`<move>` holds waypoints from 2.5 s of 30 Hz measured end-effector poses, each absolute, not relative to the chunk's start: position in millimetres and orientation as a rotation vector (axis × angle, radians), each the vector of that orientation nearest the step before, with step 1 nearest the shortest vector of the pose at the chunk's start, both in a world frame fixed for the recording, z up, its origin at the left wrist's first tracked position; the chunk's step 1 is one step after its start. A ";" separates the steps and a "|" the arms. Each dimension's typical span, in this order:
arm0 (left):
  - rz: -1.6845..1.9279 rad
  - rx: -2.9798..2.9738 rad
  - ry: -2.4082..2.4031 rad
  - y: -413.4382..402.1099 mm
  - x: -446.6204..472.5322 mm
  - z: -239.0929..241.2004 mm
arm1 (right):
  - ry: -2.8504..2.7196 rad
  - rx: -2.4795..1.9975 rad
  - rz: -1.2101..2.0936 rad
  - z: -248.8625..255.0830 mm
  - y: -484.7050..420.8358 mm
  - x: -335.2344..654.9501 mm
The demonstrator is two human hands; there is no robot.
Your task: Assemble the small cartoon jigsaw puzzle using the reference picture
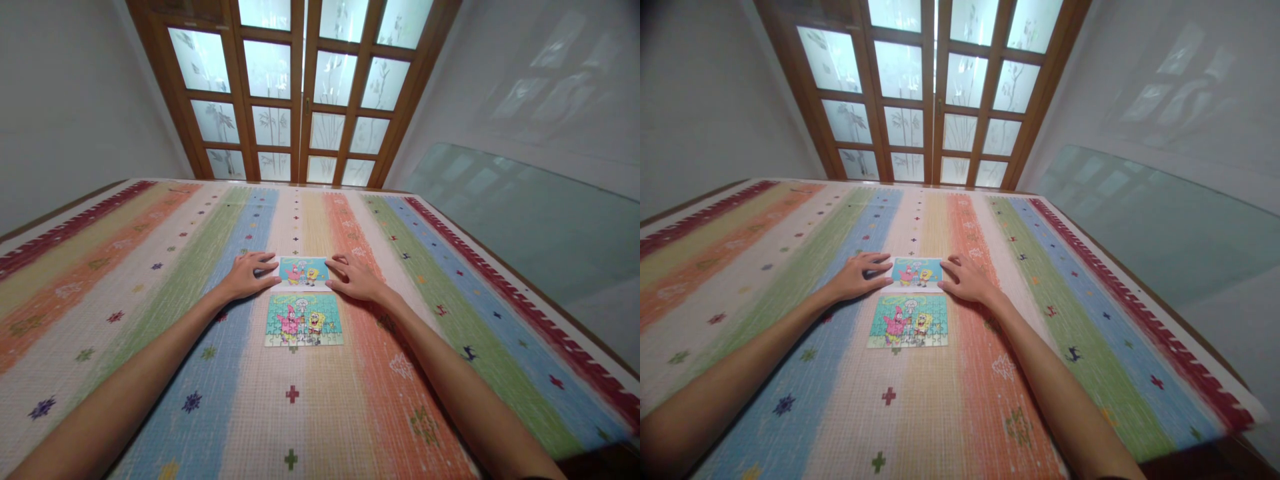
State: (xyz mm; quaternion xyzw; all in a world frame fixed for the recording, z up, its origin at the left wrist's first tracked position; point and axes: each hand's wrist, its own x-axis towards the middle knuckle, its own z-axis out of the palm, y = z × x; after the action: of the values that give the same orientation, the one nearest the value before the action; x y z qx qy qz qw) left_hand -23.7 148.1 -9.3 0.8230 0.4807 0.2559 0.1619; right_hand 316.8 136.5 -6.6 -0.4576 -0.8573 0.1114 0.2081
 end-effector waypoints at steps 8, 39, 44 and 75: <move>0.756 2.329 1.365 147.2 -23.1 -8.6 | -2.379 -1.301 0.340 -4.9 135.1 316.3; 0.728 2.358 1.390 146.1 -23.2 -7.3 | -2.199 -1.299 0.427 -2.8 130.4 308.5; 0.765 2.346 1.394 145.9 -23.0 -6.0 | -2.179 -1.295 0.390 1.9 131.8 311.5; 0.539 2.808 1.094 42.8 -29.8 16.2 | -2.383 -1.196 0.621 25.1 42.7 326.2</move>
State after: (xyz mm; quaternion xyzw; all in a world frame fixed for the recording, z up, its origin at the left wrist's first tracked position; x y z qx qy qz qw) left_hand -29.8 42.8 16.2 0.9165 0.3570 0.1759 0.0401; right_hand 326.2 42.7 25.1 -0.4280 -0.8527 0.2221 0.2007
